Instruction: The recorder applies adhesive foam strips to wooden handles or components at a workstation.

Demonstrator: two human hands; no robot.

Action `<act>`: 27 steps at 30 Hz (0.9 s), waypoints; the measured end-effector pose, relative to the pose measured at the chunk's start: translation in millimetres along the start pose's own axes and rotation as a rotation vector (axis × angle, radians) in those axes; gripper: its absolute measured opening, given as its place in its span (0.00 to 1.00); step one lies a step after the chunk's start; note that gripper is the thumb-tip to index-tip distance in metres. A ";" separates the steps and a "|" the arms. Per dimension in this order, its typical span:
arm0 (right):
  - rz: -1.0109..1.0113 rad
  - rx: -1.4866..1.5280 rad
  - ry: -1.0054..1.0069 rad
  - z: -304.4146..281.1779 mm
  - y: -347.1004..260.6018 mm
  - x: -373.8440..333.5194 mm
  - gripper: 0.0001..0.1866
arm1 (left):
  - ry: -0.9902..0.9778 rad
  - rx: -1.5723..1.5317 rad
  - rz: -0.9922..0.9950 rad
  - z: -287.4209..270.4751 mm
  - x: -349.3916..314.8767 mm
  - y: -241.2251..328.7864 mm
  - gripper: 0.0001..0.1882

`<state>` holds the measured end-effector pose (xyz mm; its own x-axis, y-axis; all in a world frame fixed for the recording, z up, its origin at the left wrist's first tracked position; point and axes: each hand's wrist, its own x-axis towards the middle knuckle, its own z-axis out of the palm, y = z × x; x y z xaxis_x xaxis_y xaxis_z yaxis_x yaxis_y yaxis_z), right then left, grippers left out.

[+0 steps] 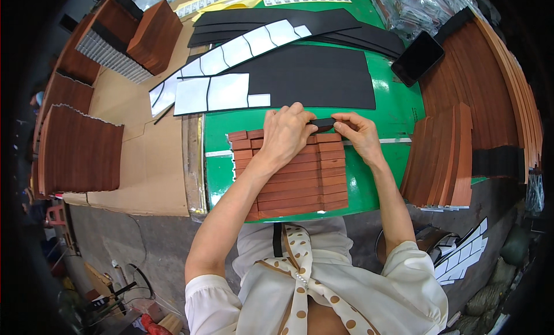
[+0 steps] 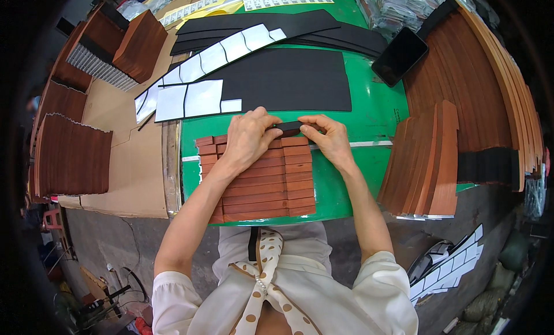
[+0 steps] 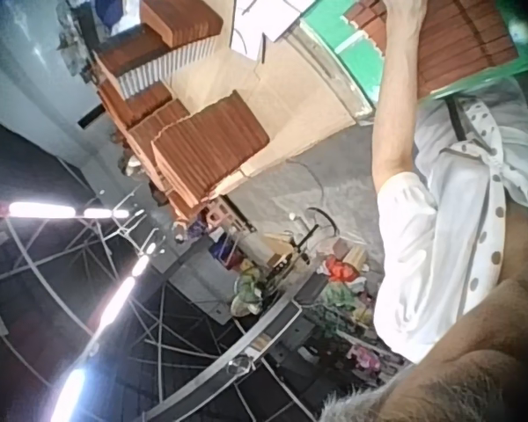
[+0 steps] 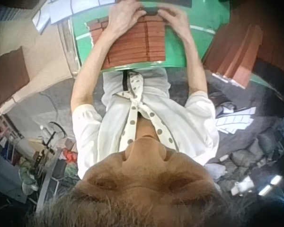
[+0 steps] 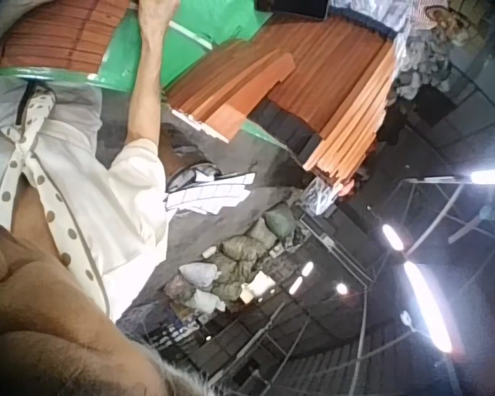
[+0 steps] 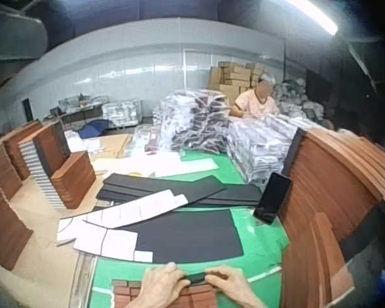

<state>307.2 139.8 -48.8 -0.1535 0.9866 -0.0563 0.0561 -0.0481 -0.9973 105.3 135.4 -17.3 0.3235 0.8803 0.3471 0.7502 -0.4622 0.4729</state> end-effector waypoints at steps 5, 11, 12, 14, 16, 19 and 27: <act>-0.116 -0.264 -0.008 2.1 -9.7 -1.5 0.11 | 0.049 0.035 0.062 1.5 -4.8 -0.8 0.09; -0.108 -0.236 -0.001 -0.4 -6.4 -0.9 0.11 | 0.011 -0.092 0.003 -3.3 -2.4 -0.6 0.10; -0.111 -0.261 -0.002 -0.4 -7.5 -0.8 0.10 | 0.008 -0.118 -0.012 -3.6 -2.3 -0.7 0.10; -0.109 -0.285 -0.002 -0.2 -11.9 -1.8 0.10 | 0.003 -0.111 -0.005 -4.1 -3.3 -0.9 0.11; -0.119 -0.372 -0.065 -1.1 -21.9 -1.5 0.11 | -0.003 -0.104 0.002 -4.5 -4.1 -1.4 0.11; -0.306 -0.444 -0.056 0.0 -30.3 0.9 0.12 | -0.016 -0.181 -0.012 -5.4 -3.9 -3.1 0.12; -0.538 -0.968 -0.201 21.3 -57.4 8.5 0.14 | -0.089 -0.317 -0.167 -4.8 -1.7 -9.9 0.15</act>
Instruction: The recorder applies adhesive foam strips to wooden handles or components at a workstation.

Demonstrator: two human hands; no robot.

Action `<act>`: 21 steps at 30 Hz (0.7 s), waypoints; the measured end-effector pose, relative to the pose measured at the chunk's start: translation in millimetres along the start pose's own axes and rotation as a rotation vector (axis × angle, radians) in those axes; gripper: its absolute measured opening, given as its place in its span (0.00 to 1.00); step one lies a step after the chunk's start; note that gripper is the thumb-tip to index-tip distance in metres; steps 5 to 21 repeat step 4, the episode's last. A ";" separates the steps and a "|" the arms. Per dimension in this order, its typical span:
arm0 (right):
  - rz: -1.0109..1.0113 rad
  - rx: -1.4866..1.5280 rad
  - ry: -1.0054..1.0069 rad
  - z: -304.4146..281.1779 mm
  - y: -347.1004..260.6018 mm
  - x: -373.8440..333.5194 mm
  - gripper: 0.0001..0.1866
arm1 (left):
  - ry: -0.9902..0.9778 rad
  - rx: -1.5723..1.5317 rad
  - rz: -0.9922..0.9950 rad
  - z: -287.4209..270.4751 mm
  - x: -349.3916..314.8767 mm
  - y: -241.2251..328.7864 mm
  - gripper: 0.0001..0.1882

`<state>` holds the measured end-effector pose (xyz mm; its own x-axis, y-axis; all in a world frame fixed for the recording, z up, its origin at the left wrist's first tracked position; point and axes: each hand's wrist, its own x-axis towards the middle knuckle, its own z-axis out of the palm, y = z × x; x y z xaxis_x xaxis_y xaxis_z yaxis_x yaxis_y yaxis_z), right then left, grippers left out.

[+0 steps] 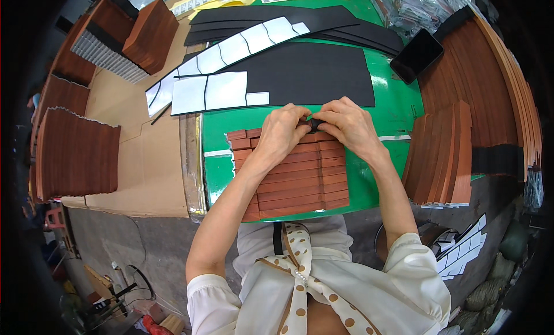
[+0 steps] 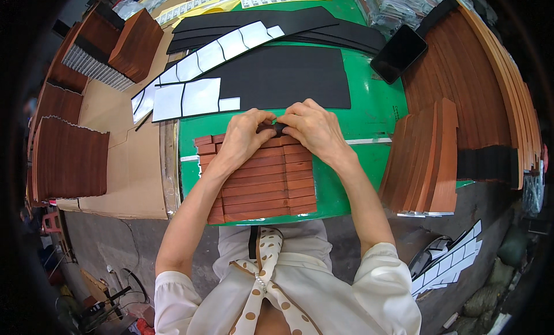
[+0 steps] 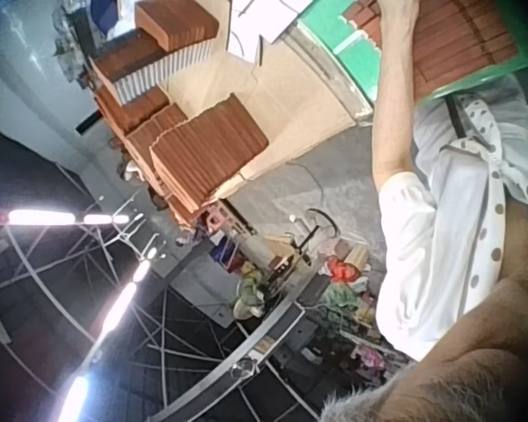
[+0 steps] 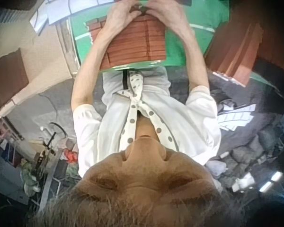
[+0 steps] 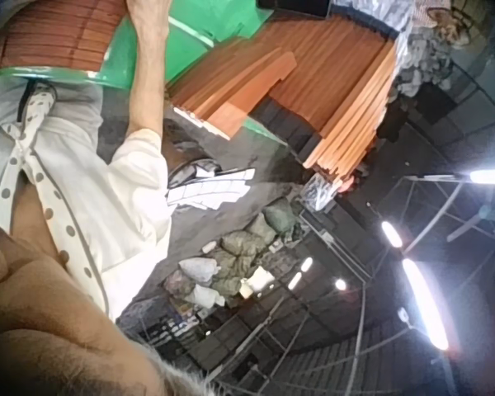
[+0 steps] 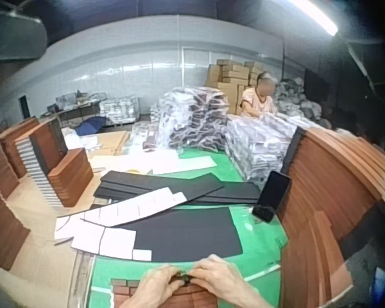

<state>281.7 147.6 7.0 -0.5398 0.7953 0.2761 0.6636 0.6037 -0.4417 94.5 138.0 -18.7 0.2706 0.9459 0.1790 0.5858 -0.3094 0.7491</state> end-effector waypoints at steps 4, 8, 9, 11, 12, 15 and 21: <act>-0.030 -0.028 -0.039 2.3 2.4 1.9 0.13 | -0.053 0.047 -0.003 -4.1 1.4 2.1 0.16; -0.030 -0.028 -0.039 2.3 2.4 1.9 0.13 | -0.053 0.047 -0.003 -4.1 1.4 2.1 0.16; -0.030 -0.028 -0.039 2.3 2.4 1.9 0.13 | -0.053 0.047 -0.003 -4.1 1.4 2.1 0.16; -0.030 -0.028 -0.039 2.3 2.4 1.9 0.13 | -0.053 0.047 -0.003 -4.1 1.4 2.1 0.16; -0.030 -0.028 -0.039 2.3 2.4 1.9 0.13 | -0.053 0.047 -0.003 -4.1 1.4 2.1 0.16; -0.030 -0.028 -0.039 2.3 2.4 1.9 0.13 | -0.053 0.047 -0.003 -4.1 1.4 2.1 0.16; -0.030 -0.028 -0.039 2.3 2.4 1.9 0.13 | -0.053 0.047 -0.003 -4.1 1.4 2.1 0.16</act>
